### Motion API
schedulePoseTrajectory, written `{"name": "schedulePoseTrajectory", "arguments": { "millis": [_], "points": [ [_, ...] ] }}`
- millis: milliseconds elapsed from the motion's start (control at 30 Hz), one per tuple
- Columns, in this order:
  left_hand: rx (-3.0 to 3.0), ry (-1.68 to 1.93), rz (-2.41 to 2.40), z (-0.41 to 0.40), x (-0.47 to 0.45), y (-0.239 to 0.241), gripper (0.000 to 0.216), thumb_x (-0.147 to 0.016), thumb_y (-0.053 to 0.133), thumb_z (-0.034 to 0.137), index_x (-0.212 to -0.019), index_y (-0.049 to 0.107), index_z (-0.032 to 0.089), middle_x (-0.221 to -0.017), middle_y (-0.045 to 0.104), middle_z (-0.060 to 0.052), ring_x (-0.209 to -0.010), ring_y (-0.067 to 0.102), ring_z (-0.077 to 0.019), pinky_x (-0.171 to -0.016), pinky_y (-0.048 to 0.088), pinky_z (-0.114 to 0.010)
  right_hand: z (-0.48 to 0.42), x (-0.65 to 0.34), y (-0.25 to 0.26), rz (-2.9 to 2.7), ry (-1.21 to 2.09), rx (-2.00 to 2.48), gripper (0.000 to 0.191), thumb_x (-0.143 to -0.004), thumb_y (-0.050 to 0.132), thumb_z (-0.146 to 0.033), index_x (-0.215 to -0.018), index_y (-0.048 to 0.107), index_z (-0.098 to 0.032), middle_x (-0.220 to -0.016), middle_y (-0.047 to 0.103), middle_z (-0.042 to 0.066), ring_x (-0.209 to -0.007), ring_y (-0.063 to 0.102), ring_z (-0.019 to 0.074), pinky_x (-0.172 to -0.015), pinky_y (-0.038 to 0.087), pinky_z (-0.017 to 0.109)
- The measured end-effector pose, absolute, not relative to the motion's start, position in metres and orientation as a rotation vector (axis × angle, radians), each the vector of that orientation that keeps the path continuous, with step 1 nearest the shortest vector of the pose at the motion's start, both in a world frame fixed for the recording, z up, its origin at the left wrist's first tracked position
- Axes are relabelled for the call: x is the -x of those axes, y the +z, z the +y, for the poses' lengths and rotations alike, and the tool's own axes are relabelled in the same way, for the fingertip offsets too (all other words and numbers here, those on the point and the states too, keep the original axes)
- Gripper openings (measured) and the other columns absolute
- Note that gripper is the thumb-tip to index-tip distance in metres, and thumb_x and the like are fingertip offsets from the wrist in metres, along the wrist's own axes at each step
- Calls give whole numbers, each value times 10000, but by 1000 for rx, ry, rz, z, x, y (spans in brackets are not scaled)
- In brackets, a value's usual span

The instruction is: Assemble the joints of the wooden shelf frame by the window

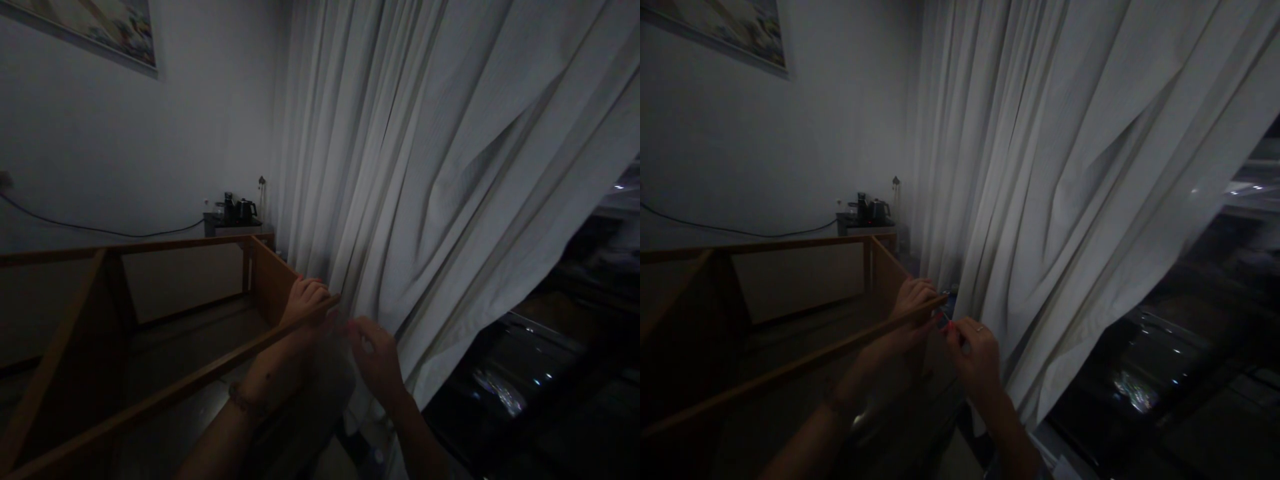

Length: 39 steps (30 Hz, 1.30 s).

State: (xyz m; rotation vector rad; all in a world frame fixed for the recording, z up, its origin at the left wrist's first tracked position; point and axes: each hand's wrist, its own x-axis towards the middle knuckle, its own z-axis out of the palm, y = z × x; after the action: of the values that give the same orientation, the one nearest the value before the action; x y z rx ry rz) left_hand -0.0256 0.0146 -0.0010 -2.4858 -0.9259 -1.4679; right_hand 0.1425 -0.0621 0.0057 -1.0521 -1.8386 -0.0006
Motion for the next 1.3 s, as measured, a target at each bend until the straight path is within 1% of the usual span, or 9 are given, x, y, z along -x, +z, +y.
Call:
{"name": "schedulePoseTrajectory", "arguments": {
  "millis": [167, 267, 600, 800, 867, 967, 1167, 1300],
  "points": [
    [2496, -1434, -982, 11, 25, 1, 179, -869, 516, 348, -984, 577, 225, -1045, 632, -59, -1160, 491, -251, -1139, 242, -485, -62, -141, 6, -1887, -11, 1064, 311, -991, 432, -291, -770, 636, -211, -736, 653, 25, -696, 607, 158, -670, 420, 275],
    [2476, -1443, -1008, 9, 24, 2, 152, -864, 515, 324, -957, 574, 219, -1021, 630, -60, -1155, 498, -254, -1134, 256, -483, -61, -141, 7, -1889, -22, 1071, 336, -996, 419, -304, -757, 636, -210, -735, 656, 28, -694, 608, 157, -676, 424, 277],
    [2433, -1451, -1016, 9, 20, 1, 121, -888, 477, 287, -916, 568, 212, -958, 625, -57, -1131, 506, -251, -1133, 272, -491, -55, -147, 7, -1897, 141, 1081, 410, -1007, 400, -372, -727, 648, -205, -710, 644, 9, -673, 602, 140, -665, 417, 257],
    [2431, -1443, -1034, 10, 19, 0, 90, -851, 510, 278, -894, 570, 227, -954, 619, -47, -1107, 511, -261, -1113, 301, -508, -54, -151, 12, -1980, 144, 1047, 405, -1011, 395, -369, -732, 639, -204, -711, 646, 10, -689, 610, 142, -663, 424, 257],
    [2434, -1448, -1047, 10, 19, 1, 74, -834, 522, 265, -877, 568, 226, -949, 615, -42, -1098, 510, -259, -1111, 303, -505, -55, -153, 15, -2035, 92, 1043, 398, -1014, 389, -358, -736, 630, -203, -715, 642, 15, -695, 607, 146, -670, 428, 263],
    [2427, -1464, -1046, 10, 18, 1, 63, -824, 519, 230, -868, 564, 224, -935, 611, -36, -1078, 514, -245, -1114, 299, -492, -55, -156, 19, -2134, -82, 1051, 374, -1014, 382, -329, -754, 617, -200, -726, 633, 31, -697, 587, 159, -665, 428, 277],
    [2405, -1489, -1035, 9, 17, 0, 67, -837, 519, 246, -882, 565, 225, -933, 609, -40, -1082, 512, -249, -1104, 305, -495, -53, -163, 31, -2314, -423, 1085, 348, -1026, 325, -273, -845, 611, -193, -838, 651, 74, -802, 587, 202, -732, 424, 319],
    [2408, -1470, -1038, 9, 18, 1, 67, -843, 523, 254, -885, 564, 222, -951, 608, -45, -1108, 503, -253, -1127, 281, -495, -55, -161, 35, -2313, -608, 1182, 350, -1026, 320, -270, -821, 592, -190, -792, 635, 68, -755, 579, 209, -699, 381, 331]
  ]
}}
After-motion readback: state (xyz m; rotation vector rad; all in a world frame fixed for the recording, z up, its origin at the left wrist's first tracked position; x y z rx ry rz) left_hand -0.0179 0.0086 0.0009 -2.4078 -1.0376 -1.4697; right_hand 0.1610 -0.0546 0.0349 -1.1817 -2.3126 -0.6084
